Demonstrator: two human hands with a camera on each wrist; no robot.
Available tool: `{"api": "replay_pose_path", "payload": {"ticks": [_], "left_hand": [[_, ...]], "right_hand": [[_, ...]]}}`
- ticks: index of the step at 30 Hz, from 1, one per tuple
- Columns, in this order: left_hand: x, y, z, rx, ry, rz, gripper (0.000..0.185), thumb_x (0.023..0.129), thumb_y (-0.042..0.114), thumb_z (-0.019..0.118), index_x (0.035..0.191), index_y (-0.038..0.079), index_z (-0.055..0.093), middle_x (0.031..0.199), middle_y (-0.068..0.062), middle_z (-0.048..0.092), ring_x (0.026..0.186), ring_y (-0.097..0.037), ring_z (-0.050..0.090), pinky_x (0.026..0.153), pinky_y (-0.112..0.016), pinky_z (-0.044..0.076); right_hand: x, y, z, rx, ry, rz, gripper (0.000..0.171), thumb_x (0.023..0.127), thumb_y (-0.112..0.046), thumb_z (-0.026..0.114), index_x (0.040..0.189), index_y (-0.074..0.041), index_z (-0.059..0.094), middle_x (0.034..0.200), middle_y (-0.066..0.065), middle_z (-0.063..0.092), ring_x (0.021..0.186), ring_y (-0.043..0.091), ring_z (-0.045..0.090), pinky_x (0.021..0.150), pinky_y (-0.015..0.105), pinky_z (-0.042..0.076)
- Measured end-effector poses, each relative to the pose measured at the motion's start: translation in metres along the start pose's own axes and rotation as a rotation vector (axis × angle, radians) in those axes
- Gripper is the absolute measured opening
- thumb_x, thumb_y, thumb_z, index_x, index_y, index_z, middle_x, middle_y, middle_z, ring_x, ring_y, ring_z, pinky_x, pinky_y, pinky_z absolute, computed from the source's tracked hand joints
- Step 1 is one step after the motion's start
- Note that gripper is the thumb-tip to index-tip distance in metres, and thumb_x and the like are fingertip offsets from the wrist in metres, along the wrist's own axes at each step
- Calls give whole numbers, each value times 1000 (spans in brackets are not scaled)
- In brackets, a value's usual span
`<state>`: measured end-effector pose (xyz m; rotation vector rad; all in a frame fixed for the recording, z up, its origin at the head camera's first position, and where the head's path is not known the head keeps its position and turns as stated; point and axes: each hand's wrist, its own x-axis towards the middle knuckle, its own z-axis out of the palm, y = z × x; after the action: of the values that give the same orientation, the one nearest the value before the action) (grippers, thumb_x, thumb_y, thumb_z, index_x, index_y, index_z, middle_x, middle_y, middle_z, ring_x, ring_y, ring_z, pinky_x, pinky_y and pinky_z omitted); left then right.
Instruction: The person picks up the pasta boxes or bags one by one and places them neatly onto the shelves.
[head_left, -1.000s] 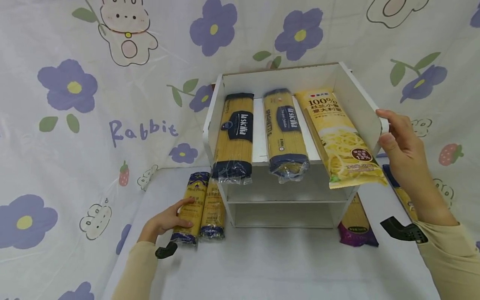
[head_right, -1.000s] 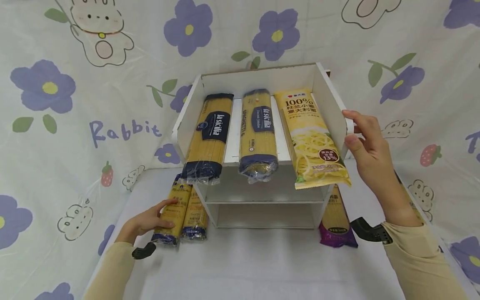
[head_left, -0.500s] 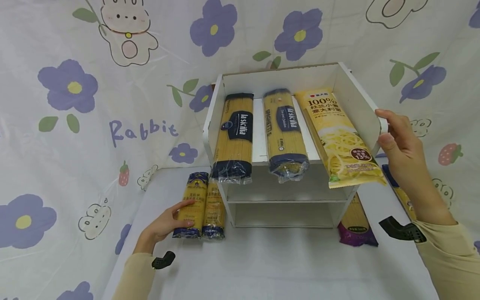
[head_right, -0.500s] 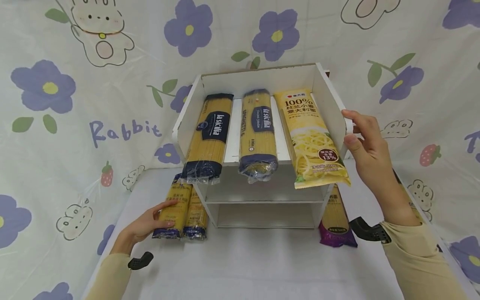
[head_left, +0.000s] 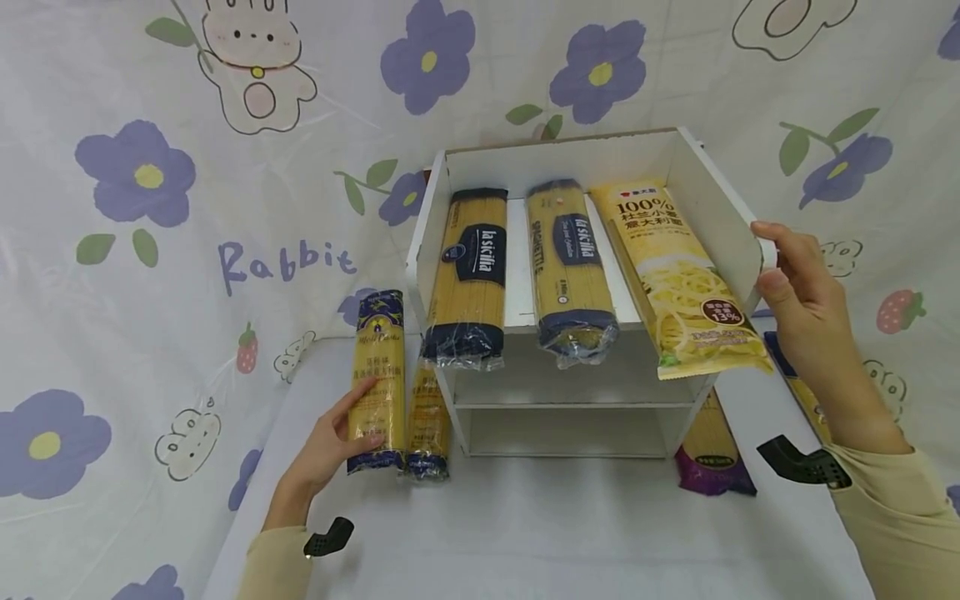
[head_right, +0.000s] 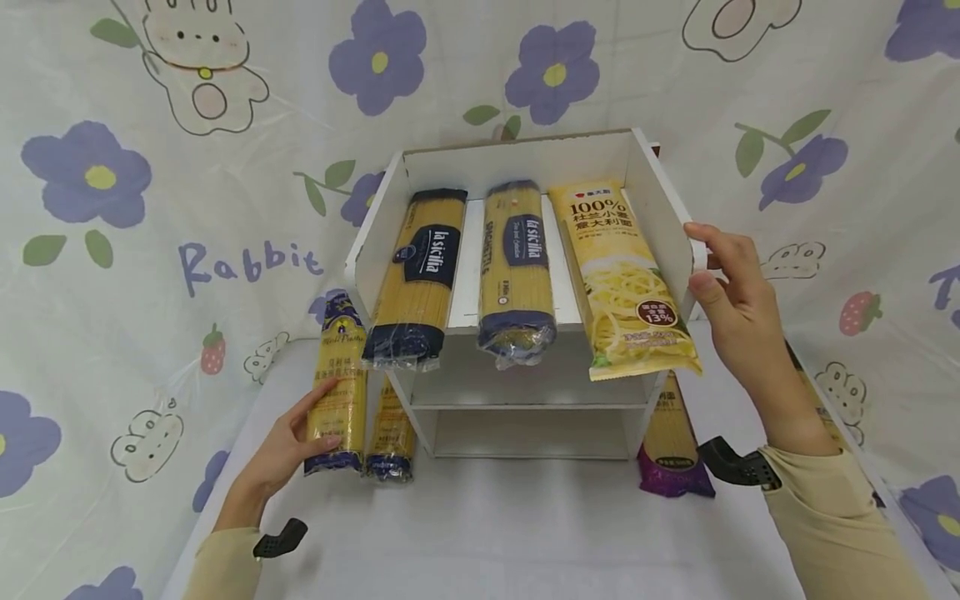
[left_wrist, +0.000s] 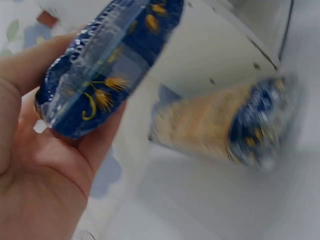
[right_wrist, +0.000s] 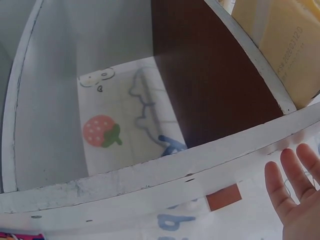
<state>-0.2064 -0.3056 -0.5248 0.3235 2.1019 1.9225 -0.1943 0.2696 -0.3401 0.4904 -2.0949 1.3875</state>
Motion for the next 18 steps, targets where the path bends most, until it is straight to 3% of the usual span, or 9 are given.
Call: {"api": "replay_pose_path", "payload": {"ticks": [5, 10, 18], "left_hand": [[-7, 33, 14, 6, 36, 117, 93, 85, -4, 72, 158, 29, 23, 163, -8, 19, 125, -11, 53, 93, -23, 55], [-15, 63, 28, 16, 66, 182, 94, 84, -7, 72, 158, 27, 25, 158, -2, 28, 125, -12, 53, 93, -25, 56], [-22, 105, 46, 19, 105, 346, 92, 81, -16, 69, 156, 17, 28, 151, 1, 37, 117, -12, 57, 89, -26, 57]], "right_hand": [[0, 1, 1, 9, 0, -3, 43, 105, -10, 42, 148, -8, 44, 131, -6, 49, 104, 10, 51, 83, 8, 46], [-1, 4, 0, 36, 1, -23, 42, 105, -9, 42, 147, -6, 44, 130, -7, 50, 103, 9, 51, 83, 9, 45], [0, 5, 0, 71, 11, -37, 41, 104, -11, 44, 145, -5, 45, 124, -8, 50, 97, 8, 50, 80, 11, 44]]}}
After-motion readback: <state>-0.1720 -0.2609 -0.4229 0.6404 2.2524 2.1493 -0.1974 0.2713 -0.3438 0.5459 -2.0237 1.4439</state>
